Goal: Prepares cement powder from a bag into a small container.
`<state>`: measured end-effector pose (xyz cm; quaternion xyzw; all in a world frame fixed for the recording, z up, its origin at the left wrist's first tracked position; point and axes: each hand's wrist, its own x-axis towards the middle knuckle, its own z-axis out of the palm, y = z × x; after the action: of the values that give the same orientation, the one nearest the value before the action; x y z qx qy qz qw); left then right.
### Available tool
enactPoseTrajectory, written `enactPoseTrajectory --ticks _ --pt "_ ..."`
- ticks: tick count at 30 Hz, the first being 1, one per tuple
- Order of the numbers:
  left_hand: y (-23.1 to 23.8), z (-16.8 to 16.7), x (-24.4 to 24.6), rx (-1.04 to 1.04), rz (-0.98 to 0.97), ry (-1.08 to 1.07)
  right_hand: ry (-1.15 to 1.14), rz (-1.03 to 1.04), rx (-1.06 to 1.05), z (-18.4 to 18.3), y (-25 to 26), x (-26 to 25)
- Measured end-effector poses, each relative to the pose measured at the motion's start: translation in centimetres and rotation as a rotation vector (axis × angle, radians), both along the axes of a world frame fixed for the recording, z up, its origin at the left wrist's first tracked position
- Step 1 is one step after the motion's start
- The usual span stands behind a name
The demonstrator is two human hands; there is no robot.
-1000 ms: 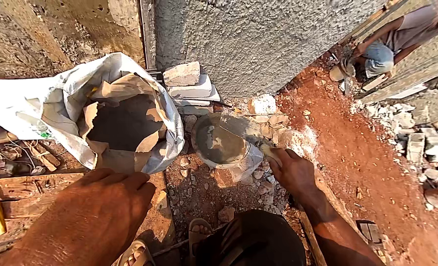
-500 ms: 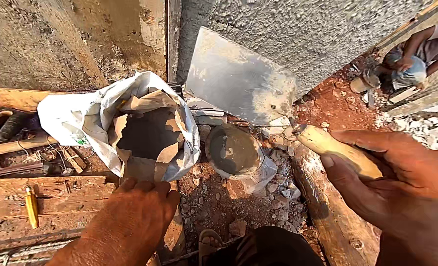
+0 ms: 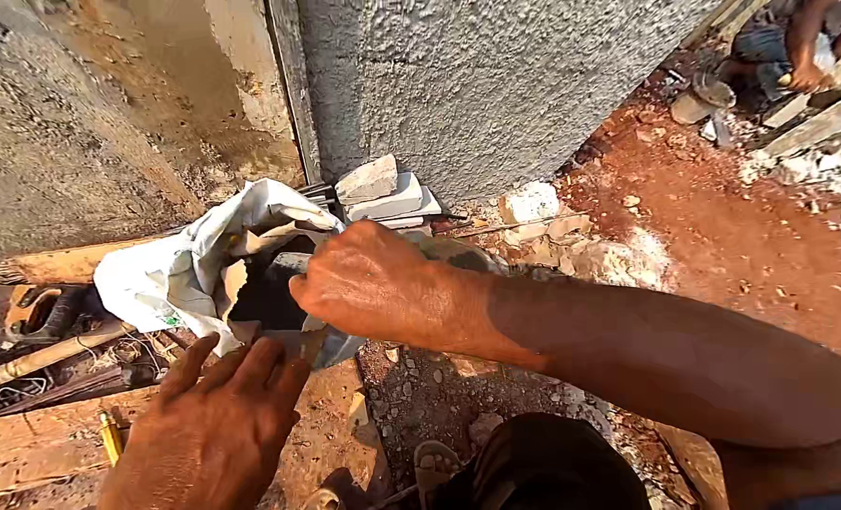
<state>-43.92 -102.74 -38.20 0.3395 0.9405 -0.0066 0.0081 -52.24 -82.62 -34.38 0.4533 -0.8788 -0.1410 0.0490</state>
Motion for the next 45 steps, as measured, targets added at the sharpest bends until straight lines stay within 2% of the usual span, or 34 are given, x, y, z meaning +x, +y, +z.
enactPoseTrajectory --ticks 3,10,15,23,29,34,41,45 --pt "-1.0 -0.3 -0.5 -0.045 0.052 0.027 0.021 0.047 -0.021 -2.2 -1.5 -0.9" --pt "-1.8 -0.8 -0.6 -0.147 0.119 -0.09 0.059 0.083 0.011 -5.7 -2.4 -2.5" --pt "-1.9 -1.7 -0.7 -0.138 0.144 0.018 -0.045 0.01 0.015 -8.3 -2.9 -3.6" --pt "-2.1 -1.3 0.0 -0.093 0.123 0.047 -0.29 -0.208 -0.037 -6.9 -1.2 -2.1" --pt "-1.7 -0.7 -0.5 -0.065 0.087 -0.038 -0.484 -0.511 -0.123 -7.9 -2.1 -2.5" --pt "-1.4 -0.1 -1.1 -0.073 0.082 -0.072 -0.564 -0.55 -0.17 -6.1 -1.3 -2.5" --pt "-1.7 -0.6 -0.9 -0.064 0.103 -0.103 -0.712 -0.678 -0.334 -8.5 -4.0 -3.3" --pt "-1.4 -0.2 -0.9 -0.083 0.089 -0.116 -0.741 -0.653 -0.342 -8.3 -2.7 -3.4"
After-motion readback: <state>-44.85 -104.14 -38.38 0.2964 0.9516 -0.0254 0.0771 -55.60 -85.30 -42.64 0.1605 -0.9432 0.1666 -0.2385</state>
